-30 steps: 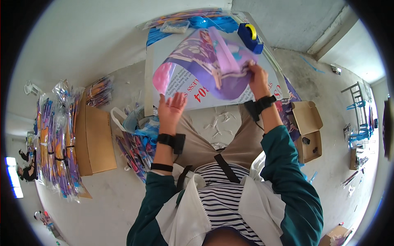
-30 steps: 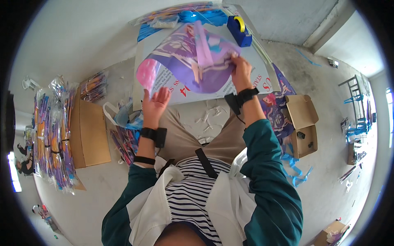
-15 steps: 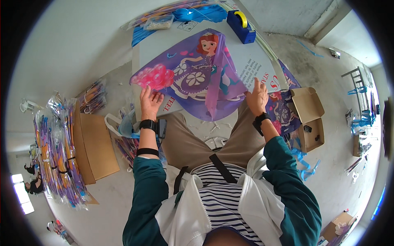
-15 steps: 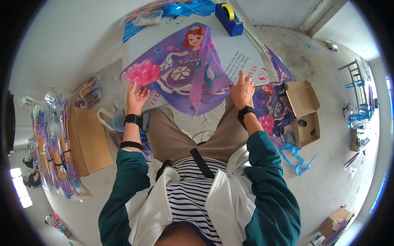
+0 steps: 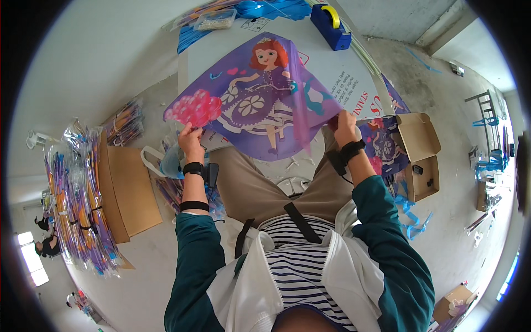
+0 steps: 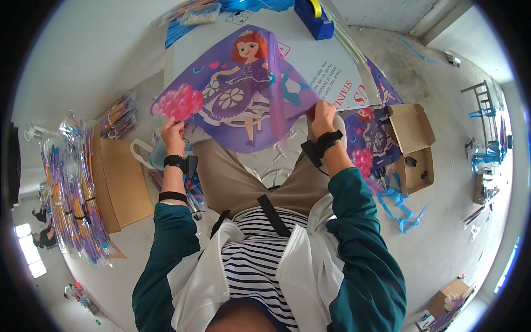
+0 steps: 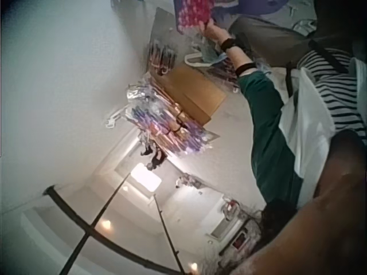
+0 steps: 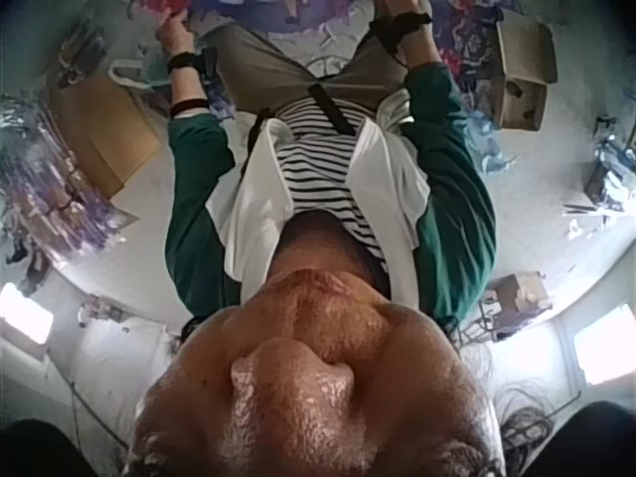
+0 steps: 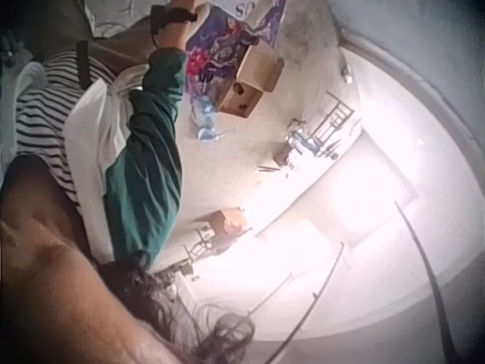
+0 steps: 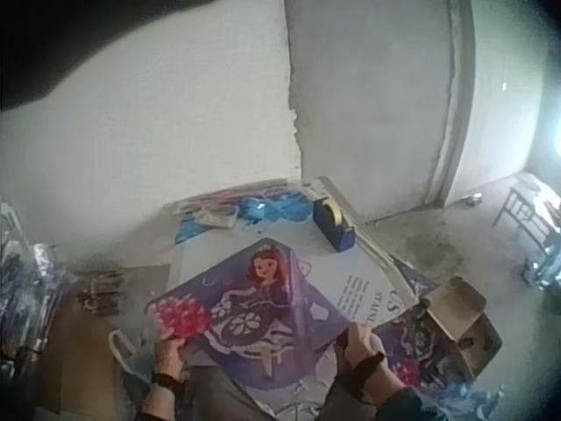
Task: Assembling a kite by attaching sticks and tape to the sail material.
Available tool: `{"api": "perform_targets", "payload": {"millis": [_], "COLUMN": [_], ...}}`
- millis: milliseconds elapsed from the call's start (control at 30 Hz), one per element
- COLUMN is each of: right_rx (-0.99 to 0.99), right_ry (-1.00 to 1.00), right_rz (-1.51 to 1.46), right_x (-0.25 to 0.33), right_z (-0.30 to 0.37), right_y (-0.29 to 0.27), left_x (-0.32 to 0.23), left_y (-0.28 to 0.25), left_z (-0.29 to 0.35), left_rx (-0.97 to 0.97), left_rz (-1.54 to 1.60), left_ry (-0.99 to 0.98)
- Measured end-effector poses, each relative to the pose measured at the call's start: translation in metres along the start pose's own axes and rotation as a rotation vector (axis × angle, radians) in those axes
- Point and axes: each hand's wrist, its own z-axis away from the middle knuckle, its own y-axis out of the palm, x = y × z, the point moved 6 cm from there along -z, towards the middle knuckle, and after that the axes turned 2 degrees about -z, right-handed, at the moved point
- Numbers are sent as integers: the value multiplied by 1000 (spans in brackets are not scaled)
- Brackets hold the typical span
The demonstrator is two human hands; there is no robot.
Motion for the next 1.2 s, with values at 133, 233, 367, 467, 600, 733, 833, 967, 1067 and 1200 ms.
{"api": "perform_targets", "payload": {"millis": [133, 233, 367, 467, 600, 733, 833, 967, 1067, 1200], "right_rx": [-119, -136, -207, -133, -103, -19, -112, -200, -150, -295], "right_ry": [82, -169, -477, -909, -1057, -431, 172, 173, 41, -229], "right_rz": [-115, 384, 780, 1272, 1040, 275, -199, -159, -34, 45], "right_x": [17, 26, 42, 60, 71, 57, 33, 35, 44, 70], "right_z": [24, -6, 19, 74, 75, 7, 7, 16, 12, -5], "right_y": [-5, -36, -14, 30, 32, -10, -28, -50, -71, -77], "left_x": [2, 0, -4, -6, -4, -2, 2, 5, 6, -7], "left_y": [-18, 0, 0, -9, -9, -3, -10, -22, -15, -27], "left_z": [5, 14, 19, 18, 15, 15, 13, 8, 13, 12], "left_rx": [-4, 39, 39, 43, 23, -5, -13, -13, 12, -38], "left_rz": [-85, -105, -99, -146, -90, -136, -187, -145, -151, -306], "left_ry": [78, 87, 66, 69, 61, 34, 37, 66, 45, 82]}}
